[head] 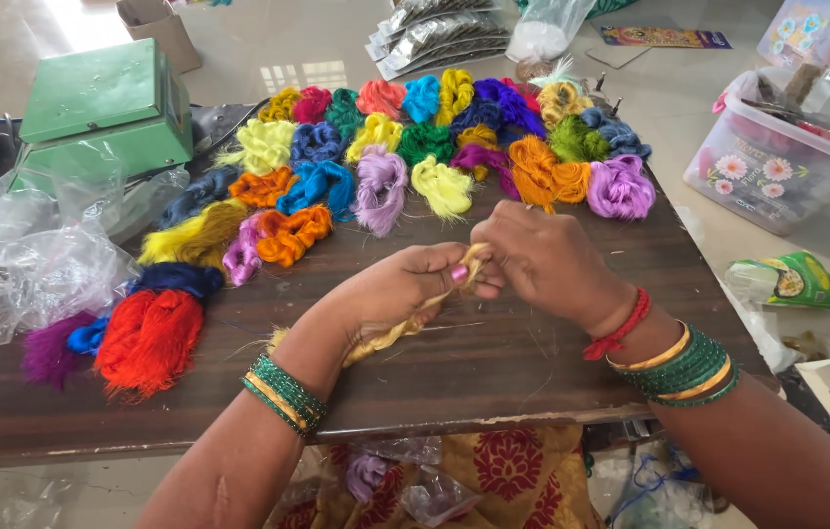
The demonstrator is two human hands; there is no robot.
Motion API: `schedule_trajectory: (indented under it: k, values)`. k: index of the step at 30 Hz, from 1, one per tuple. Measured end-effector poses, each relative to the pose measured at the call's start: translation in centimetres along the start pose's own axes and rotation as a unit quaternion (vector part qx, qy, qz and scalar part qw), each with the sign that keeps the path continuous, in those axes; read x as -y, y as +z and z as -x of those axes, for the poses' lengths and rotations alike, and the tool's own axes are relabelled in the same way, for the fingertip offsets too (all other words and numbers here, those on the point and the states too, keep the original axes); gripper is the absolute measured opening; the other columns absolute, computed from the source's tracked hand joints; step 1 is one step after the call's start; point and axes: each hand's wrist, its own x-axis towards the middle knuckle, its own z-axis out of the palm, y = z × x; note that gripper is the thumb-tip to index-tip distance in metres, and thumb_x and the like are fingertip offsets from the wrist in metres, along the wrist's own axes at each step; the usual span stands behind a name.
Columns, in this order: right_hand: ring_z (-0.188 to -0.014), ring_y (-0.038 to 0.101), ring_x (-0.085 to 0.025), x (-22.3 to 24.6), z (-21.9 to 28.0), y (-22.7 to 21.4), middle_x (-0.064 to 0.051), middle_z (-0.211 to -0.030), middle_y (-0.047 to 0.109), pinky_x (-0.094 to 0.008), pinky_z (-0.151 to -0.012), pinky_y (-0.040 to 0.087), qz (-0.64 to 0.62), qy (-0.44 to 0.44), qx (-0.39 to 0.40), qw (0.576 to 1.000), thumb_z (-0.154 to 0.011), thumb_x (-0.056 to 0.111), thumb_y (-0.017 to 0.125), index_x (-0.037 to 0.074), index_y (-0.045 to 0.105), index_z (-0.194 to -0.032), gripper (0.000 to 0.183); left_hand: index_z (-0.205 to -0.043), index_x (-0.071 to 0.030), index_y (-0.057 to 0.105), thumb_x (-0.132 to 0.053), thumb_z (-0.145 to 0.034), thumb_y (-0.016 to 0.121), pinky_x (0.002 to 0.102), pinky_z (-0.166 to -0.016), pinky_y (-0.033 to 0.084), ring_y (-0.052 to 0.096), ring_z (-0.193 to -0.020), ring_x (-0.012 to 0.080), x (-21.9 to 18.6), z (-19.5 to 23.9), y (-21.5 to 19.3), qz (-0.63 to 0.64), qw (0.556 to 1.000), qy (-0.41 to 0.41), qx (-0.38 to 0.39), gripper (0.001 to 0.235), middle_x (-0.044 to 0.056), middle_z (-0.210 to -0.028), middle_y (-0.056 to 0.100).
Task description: Sorting, bunching, and preparing colorful synthetic fiber bundles for packaging.
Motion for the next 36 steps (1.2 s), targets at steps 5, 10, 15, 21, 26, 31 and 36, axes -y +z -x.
schedule_trajectory:
  k: [5,10,15,21,26,31,36]
  values:
    - [-0.08,0.067,-0.03,-0.4,-0.2,0.5,-0.009,-0.093,0.061,-0.039,-0.066,0.052,-0.093,0.062,-0.019,0.994,-0.089,-0.001,0.062,0.006,0.065,-0.102,0.016,-0.137,-0.004,0.06,-0.009,-0.107,0.047,0.021,-0.056,0.039,0.054,-0.081,0.0096,0.0,0.1,0.4,0.043,0.998,0.008,0.035,0.033,0.009,-0.125,0.074]
    - [-0.077,0.063,-0.023,-0.7,0.0,1.1,-0.009,-0.089,0.059,-0.034,-0.068,0.05,-0.161,0.066,-0.045,0.984,-0.098,0.004,0.063,0.004,0.064,-0.102,0.004,-0.132,-0.003,0.059,-0.011,-0.105,0.051,0.019,-0.057,0.042,0.066,-0.114,0.0068,0.0,-0.1,0.6,0.127,0.99,-0.027,0.055,0.029,0.007,-0.125,0.071]
    - [-0.077,0.063,-0.021,-0.3,-0.1,1.4,-0.008,-0.089,0.06,-0.032,-0.069,0.05,-0.182,0.093,-0.055,0.977,-0.098,0.005,0.062,0.003,0.065,-0.101,0.005,-0.128,-0.004,0.06,-0.011,-0.104,0.053,0.02,-0.054,0.04,0.067,-0.111,0.0069,0.2,0.0,0.6,0.147,0.987,-0.031,0.06,0.026,0.008,-0.123,0.072]
    - [-0.082,0.064,-0.018,-2.3,0.2,3.5,-0.005,-0.089,0.063,-0.03,-0.074,0.051,-0.236,0.139,0.004,0.962,-0.1,0.011,0.062,0.004,0.066,-0.099,0.009,-0.115,0.0,0.063,-0.014,-0.102,0.057,0.02,-0.05,0.037,0.07,-0.09,0.008,2.4,-0.8,1.0,0.147,0.987,-0.063,0.027,0.02,0.011,-0.107,0.072]
    - [-0.091,0.064,-0.017,-2.6,-0.7,3.1,-0.004,-0.093,0.065,-0.029,-0.082,0.051,-0.38,0.255,0.097,0.884,-0.099,0.017,0.067,0.004,0.071,-0.096,0.014,-0.107,0.003,0.064,-0.017,-0.105,0.058,0.018,-0.047,0.038,0.066,-0.075,0.0092,3.8,-1.7,0.1,0.257,0.962,-0.094,-0.006,0.021,0.014,-0.093,0.069]
    - [-0.124,0.049,-0.035,1.4,-1.5,-0.5,-0.026,-0.128,0.052,-0.043,-0.105,0.039,-0.042,0.073,-0.192,0.978,-0.092,0.01,0.063,-0.004,0.063,-0.123,0.034,-0.104,0.004,0.062,-0.013,-0.104,0.057,0.017,-0.045,0.039,0.061,-0.071,0.0095,3.4,-1.6,-0.5,0.395,0.915,-0.075,-0.04,0.018,0.013,-0.091,0.068]
    - [-0.089,0.06,-0.013,-0.8,0.5,1.5,-0.004,-0.107,0.067,-0.027,-0.08,0.05,-0.28,0.234,-0.083,0.927,-0.105,0.019,0.06,0.003,0.067,-0.118,0.021,-0.109,0.003,0.063,-0.011,-0.103,0.056,0.017,-0.044,0.039,0.061,-0.071,0.0088,2.5,-1.3,-0.4,0.403,0.911,-0.056,-0.063,0.017,0.012,-0.093,0.068]
